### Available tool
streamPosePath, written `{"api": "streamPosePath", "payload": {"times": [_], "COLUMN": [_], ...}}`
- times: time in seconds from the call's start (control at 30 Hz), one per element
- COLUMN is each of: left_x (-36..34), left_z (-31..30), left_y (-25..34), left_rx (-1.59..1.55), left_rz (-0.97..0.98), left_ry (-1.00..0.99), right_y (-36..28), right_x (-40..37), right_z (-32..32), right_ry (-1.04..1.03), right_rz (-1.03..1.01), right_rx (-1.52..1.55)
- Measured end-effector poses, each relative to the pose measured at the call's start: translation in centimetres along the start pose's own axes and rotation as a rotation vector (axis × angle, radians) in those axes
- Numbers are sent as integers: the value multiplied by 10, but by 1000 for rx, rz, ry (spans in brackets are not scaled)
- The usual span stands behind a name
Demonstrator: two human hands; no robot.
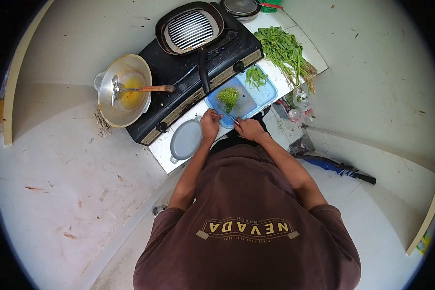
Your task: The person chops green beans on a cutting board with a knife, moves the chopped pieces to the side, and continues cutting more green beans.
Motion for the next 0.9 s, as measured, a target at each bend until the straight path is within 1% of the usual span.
{"api": "streamPosePath", "payload": {"times": [0.1, 0.3, 0.5, 0.6, 0.7, 0.8, 0.9], "left_x": [0, 1, -1, -2, -2, -2, -3], "left_z": [-2, 0, 1, 5, 6, 6, 6], "left_y": [5, -7, -8, -15, -15, -12, -13], "left_rx": [37, 16, -7, -38, -44, 20, -31], "left_rz": [47, 22, -87, -209, -235, -206, -233], "left_ry": [-11, 1, 15, 17, 18, 36, 35], "right_y": [-2, -1, -1, -2, -2, -2, -3], "right_x": [0, 0, -1, -2, -2, -2, -6], "right_z": [-2, 2, 6, 7, 8, 8, 6], "right_ry": [13, 23, 39, 47, 53, 28, 57], "right_rz": [-21, -64, -60, -72, -73, -45, -51], "right_rx": [-1, -7, -51, -44, -49, -50, -56]}}
Point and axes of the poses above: each hand's wrist, its own x-axis towards the middle knuckle, its own z-axis out of the palm, y = z × x, the point moved 2 cm from there along x, towards the middle knuckle, and after that the axes turned 5 degrees about -x, right-handed, at the moved point
